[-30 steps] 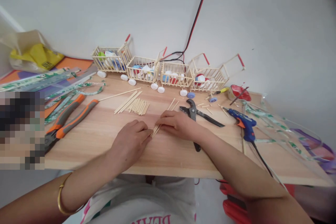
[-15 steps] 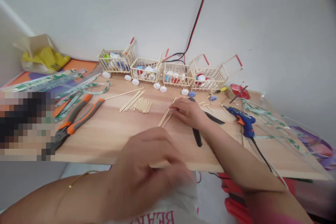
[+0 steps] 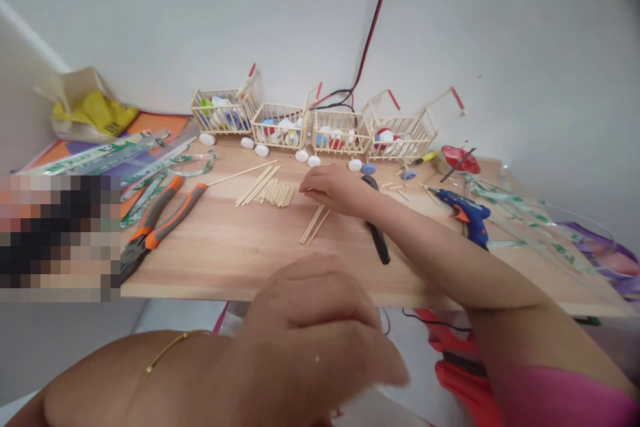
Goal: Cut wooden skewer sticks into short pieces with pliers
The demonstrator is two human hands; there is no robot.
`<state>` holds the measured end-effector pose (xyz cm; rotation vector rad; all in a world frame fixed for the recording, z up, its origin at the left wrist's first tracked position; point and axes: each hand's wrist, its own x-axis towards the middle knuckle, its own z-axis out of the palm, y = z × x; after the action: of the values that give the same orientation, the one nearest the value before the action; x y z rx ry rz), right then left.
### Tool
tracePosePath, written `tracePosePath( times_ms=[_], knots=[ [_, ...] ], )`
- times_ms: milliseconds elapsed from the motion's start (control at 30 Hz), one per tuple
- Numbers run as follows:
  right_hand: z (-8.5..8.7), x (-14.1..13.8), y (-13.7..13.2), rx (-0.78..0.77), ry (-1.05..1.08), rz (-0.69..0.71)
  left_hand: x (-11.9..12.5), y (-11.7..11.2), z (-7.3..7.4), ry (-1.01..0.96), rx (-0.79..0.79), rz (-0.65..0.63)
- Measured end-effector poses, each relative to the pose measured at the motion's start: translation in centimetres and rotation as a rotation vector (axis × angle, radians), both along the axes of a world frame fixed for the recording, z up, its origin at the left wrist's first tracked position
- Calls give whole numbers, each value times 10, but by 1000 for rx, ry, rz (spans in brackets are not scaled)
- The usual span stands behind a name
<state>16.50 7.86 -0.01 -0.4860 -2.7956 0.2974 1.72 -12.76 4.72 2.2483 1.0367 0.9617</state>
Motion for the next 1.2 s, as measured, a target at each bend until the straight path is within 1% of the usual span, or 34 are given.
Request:
tracePosePath(
  times_ms=[67,133,200,300,367,433,600,733,867,967,1100,1200],
  knots=[
    [-2,-13,6,-15,-46,23,-2,10,-2,-19,27,-23],
    [-5,-24,12,-22,-99,26,-6,19,-12,-1,32,-19],
    [-10,-30,19,-21,-135,29,-12,27,-29,84,26,58],
    [-15,-32,24,-14,-151,68,-25,38,-54,263,7,221],
    [-14,-30,24,-23,-168,88,-30,45,-66,351,-16,290],
    [-11,-27,20,-41,-208,84,-30,51,-73,413,-46,330],
    [-2,-19,6,-76,-321,69,-21,60,-78,502,-94,374],
    [-2,-17,2,-64,-359,59,-18,64,-79,517,-101,408],
    [-1,-18,0,-50,-359,163,-18,63,-81,483,-94,438],
    [3,-17,-7,-73,-339,226,-19,62,-81,455,-83,470],
    [11,-14,-15,-79,-336,249,-18,61,-80,455,-84,490],
    [12,-11,-16,-69,-338,259,-17,61,-79,458,-87,511]
  ],
)
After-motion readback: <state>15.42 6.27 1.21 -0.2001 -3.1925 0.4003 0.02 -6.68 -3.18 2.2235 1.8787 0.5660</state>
